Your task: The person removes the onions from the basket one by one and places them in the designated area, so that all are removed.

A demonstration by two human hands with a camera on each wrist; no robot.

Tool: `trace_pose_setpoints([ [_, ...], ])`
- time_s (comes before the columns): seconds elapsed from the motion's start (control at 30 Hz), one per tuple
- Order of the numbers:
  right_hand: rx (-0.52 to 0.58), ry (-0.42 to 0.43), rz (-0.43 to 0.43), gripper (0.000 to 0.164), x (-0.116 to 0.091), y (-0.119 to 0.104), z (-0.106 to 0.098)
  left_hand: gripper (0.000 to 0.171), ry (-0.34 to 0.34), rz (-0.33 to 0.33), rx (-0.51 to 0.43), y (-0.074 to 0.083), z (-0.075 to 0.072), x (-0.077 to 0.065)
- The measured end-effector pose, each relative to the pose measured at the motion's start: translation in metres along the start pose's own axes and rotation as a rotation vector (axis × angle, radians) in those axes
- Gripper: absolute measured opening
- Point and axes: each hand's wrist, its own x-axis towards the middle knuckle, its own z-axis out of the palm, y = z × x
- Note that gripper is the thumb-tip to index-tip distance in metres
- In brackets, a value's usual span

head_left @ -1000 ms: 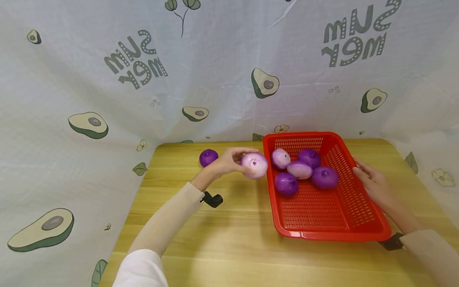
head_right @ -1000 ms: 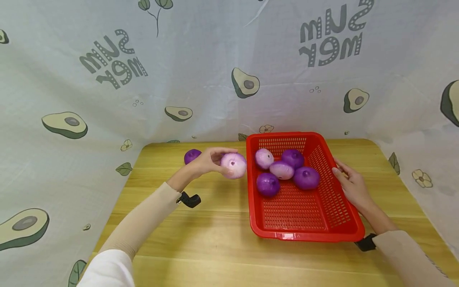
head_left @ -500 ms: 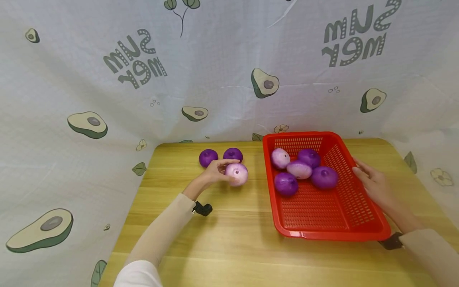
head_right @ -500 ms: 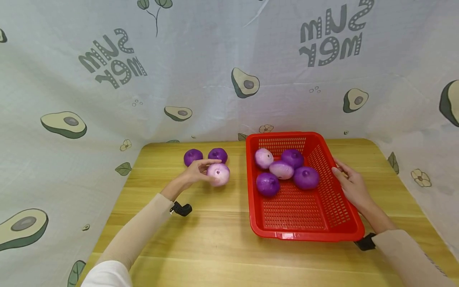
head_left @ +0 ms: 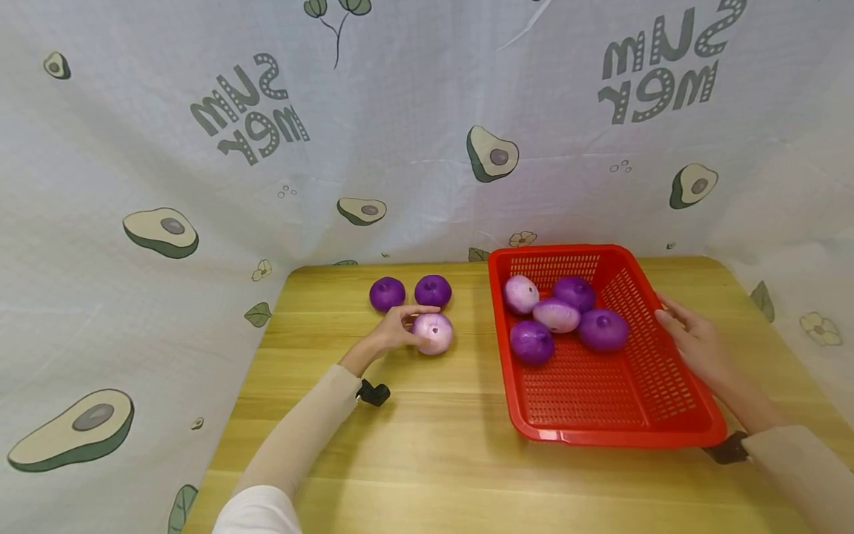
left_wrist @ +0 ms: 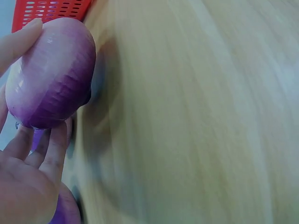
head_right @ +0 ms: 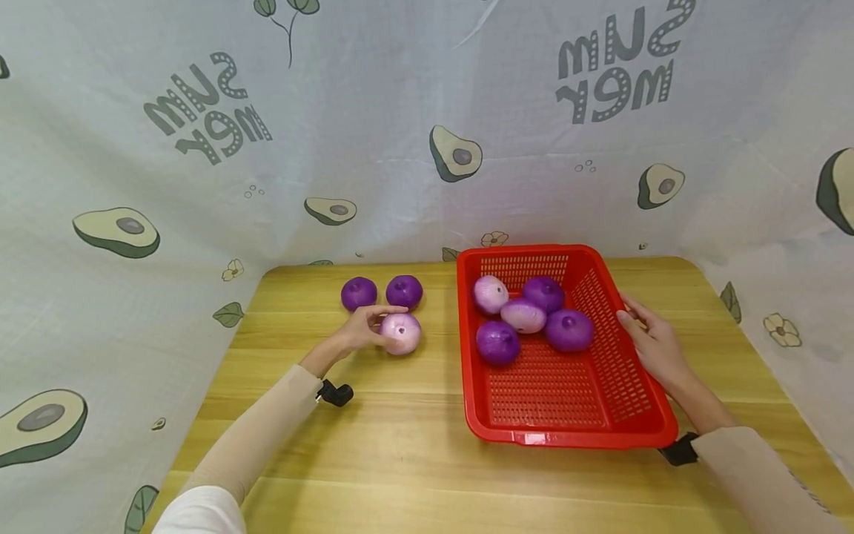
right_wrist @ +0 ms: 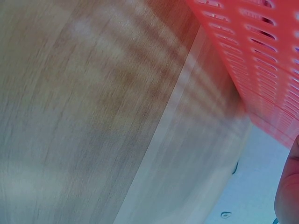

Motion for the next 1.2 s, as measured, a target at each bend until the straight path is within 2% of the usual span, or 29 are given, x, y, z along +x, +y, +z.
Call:
trace_pose_setpoints([
  [0.5, -0.005, 0.008, 0.011, 0.057, -0.002, -0.004, 0.000, 0.062, -0.031, 0.058, 0.040, -0.001, -0.001, 0.002],
  [0.7, 0.001, -0.003, 0.015, 0.058, -0.002, -0.005, -0.001, 0.061, -0.046, 0.067, 0.056, 0.005, -0.004, 0.002],
  [0.87, 0.022, -0.011, 0.016, 0.057, -0.002, -0.005, -0.001, 0.063, -0.056, 0.122, 0.049, 0.018, -0.010, 0.003],
  [1.0, 0.041, -0.011, 0.018, 0.057, -0.002, -0.002, -0.001, 0.064, -0.060, 0.161, 0.037, 0.035, -0.015, 0.004],
  [1.2, 0.068, -0.016, 0.031, 0.057, 0.000, 0.001, -0.002, 0.066, -0.063, 0.168, -0.079, 0.067, -0.012, 0.007],
])
